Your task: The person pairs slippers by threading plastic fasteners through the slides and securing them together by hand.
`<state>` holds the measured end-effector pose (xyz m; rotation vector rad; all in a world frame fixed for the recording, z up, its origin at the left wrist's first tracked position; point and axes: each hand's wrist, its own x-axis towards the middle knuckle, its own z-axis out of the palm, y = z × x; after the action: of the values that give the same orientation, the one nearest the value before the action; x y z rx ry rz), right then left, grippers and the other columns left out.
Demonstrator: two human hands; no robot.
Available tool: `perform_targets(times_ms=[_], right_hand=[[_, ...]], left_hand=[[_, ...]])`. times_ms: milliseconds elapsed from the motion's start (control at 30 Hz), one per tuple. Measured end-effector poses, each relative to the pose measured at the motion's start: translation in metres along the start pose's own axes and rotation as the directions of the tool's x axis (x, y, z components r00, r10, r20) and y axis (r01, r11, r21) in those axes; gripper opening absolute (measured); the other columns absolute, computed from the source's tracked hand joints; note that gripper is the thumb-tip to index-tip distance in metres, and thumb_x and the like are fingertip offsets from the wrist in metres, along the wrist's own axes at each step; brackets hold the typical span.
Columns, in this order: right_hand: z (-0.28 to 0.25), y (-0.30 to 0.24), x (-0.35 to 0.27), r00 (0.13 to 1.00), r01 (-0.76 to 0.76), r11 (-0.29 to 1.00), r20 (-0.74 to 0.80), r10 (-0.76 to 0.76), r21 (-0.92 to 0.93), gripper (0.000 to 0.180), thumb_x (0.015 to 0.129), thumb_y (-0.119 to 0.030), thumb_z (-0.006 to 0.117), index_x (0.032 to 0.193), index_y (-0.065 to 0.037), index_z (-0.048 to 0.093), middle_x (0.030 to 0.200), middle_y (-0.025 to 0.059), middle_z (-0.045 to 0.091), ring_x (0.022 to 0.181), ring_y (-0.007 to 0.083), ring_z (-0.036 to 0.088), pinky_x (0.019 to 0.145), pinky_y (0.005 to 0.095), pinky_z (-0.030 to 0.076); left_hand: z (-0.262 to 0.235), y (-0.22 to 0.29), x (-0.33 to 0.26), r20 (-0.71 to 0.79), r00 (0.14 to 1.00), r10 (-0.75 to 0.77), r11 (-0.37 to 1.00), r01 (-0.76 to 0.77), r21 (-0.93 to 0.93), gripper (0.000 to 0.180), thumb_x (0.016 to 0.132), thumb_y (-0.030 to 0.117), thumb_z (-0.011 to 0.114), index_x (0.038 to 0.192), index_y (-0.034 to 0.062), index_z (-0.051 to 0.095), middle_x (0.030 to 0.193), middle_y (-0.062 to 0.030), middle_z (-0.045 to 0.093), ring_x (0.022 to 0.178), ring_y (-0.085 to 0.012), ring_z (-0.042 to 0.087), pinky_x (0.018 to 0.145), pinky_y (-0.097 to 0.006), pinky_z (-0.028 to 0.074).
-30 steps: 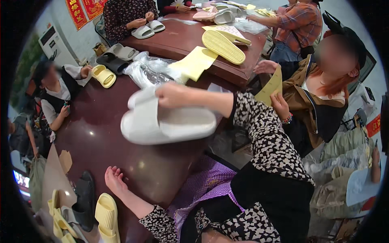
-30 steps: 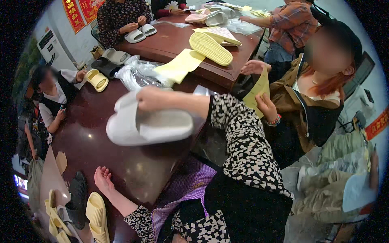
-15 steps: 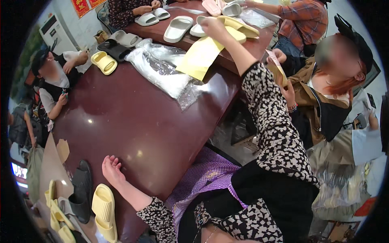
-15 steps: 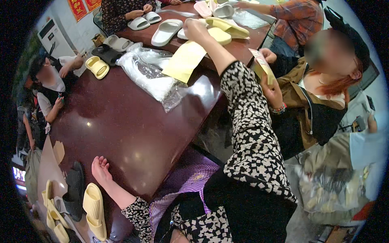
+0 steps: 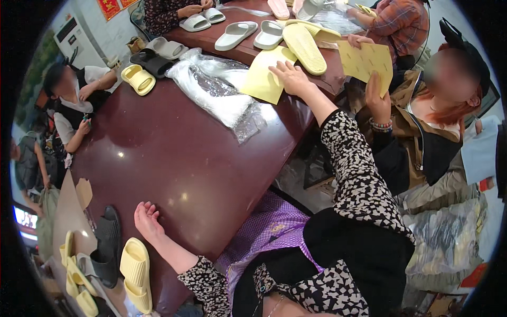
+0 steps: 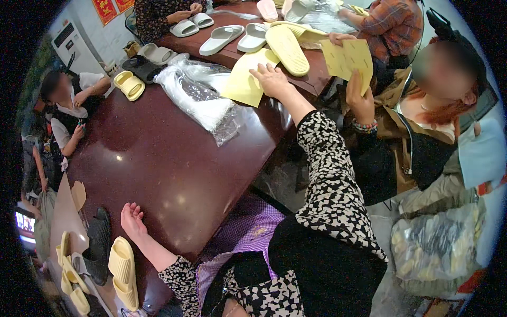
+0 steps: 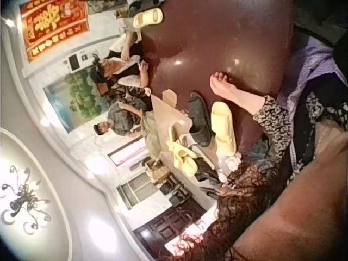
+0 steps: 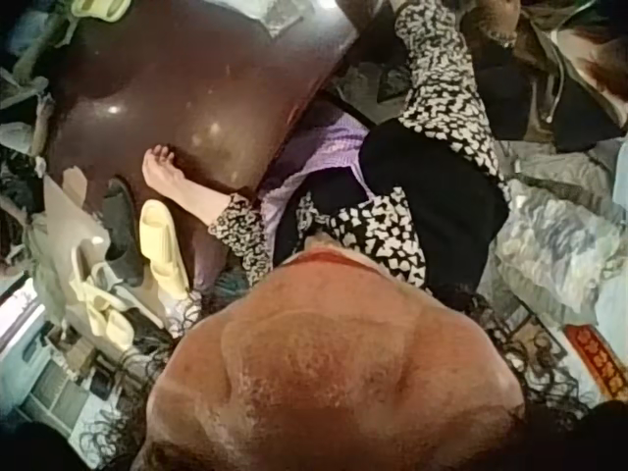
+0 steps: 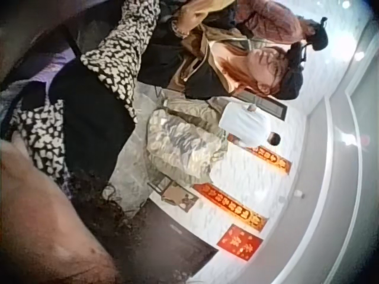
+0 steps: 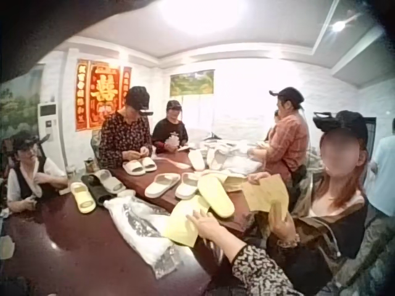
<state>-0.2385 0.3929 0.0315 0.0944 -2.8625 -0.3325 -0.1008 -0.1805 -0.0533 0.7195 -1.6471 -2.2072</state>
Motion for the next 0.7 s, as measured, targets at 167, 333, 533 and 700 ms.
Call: perform_targets(times_ms=[167,333,533,700], right_hand=[[0.007,0.013,-0.009,1.000,0.008,0.999,-0.001,-0.008,0.044,0.058,0.085,-0.004,0.048,0.139,-0.022,0.040,0.142,0.0127,0.039,0.130,0.0321,0.038,0.100,0.0440,0.036],[0.007,0.023,0.000,0.914,-0.109,0.895,-0.310,0.261,0.433,0.045,0.084,0.000,0.048,0.126,-0.014,0.055,0.109,0.0123,0.063,0.097,0.0316,0.062,0.079,0.0399,0.049],[-0.064,-0.011,-0.002,0.800,0.144,-0.003,-0.115,0.589,0.990,0.022,0.089,-0.008,0.051,0.106,0.000,0.063,0.082,0.0119,0.068,0.063,0.0247,0.065,0.056,0.0347,0.050],[-0.076,-0.026,-0.023,0.958,-0.035,-0.525,0.178,0.225,0.850,0.017,0.088,-0.010,0.055,0.097,0.003,0.062,0.080,0.0108,0.066,0.058,0.0186,0.060,0.052,0.0317,0.047]], left_hand=[[0.000,0.003,-0.003,0.007,1.000,0.001,1.000,-0.001,0.018,0.022,0.093,0.018,0.055,0.109,0.0023,0.056,0.091,-0.0085,0.064,0.074,-0.0159,0.061,0.059,-0.025,0.047],[-0.001,0.002,-0.003,0.023,1.000,0.011,1.000,-0.011,-0.004,0.022,0.093,0.018,0.055,0.109,0.0027,0.056,0.092,-0.0084,0.064,0.074,-0.0160,0.061,0.059,-0.025,0.048],[-0.007,0.002,-0.010,0.016,1.000,0.012,1.000,-0.012,0.003,0.022,0.093,0.019,0.055,0.109,0.0034,0.056,0.092,-0.0085,0.064,0.074,-0.0162,0.061,0.060,-0.026,0.048],[-0.007,0.002,-0.014,0.016,1.000,0.021,1.000,-0.021,-0.002,0.021,0.093,0.019,0.055,0.108,0.0036,0.056,0.091,-0.0086,0.064,0.073,-0.0163,0.062,0.060,-0.026,0.048]])
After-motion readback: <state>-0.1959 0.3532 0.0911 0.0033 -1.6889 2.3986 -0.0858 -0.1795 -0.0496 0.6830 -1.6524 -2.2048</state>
